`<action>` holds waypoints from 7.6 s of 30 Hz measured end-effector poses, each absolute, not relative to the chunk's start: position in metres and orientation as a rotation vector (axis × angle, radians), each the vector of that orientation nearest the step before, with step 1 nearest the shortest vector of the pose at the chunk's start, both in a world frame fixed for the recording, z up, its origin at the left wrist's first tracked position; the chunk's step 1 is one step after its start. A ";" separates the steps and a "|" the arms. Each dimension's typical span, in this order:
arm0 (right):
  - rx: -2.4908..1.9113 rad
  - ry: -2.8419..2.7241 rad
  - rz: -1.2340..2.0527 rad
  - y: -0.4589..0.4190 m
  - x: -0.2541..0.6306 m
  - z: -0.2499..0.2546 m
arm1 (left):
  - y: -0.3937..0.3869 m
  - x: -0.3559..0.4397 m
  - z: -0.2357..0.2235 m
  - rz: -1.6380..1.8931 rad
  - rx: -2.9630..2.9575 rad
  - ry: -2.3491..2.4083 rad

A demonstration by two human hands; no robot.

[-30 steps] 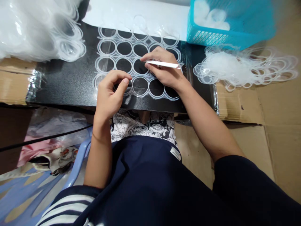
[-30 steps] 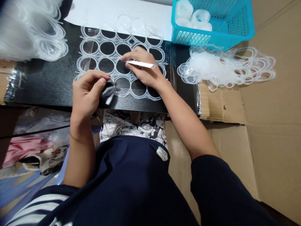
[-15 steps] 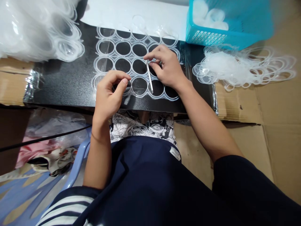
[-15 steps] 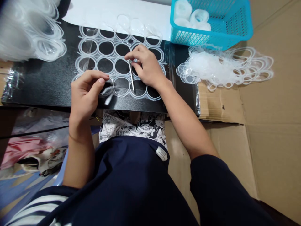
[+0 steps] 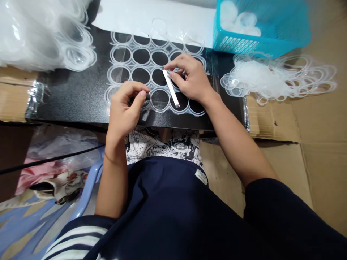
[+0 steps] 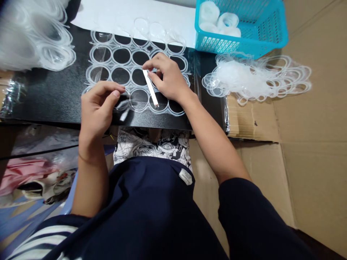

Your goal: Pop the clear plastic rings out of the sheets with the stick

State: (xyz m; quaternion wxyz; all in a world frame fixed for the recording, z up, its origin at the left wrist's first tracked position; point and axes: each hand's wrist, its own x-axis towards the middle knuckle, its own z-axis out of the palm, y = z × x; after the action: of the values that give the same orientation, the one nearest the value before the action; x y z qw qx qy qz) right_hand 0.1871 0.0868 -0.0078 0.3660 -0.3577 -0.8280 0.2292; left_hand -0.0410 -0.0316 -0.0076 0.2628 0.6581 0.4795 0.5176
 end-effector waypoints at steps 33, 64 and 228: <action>-0.508 -2.170 0.827 -0.076 0.185 -0.008 | -0.028 -0.043 -0.014 1.387 1.800 1.258; -0.720 -2.182 1.021 -0.094 0.165 -0.064 | -0.035 -0.037 -0.002 1.314 1.756 1.363; -0.848 -2.170 1.041 0.096 0.181 0.005 | -0.021 -0.024 0.004 0.569 2.441 1.670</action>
State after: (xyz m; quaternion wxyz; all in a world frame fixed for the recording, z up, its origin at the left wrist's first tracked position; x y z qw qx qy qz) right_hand 0.1809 0.0958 0.0045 0.2908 -0.3181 -0.8136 0.3902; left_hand -0.0236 -0.0207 0.0044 0.0649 0.8088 0.5532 0.1886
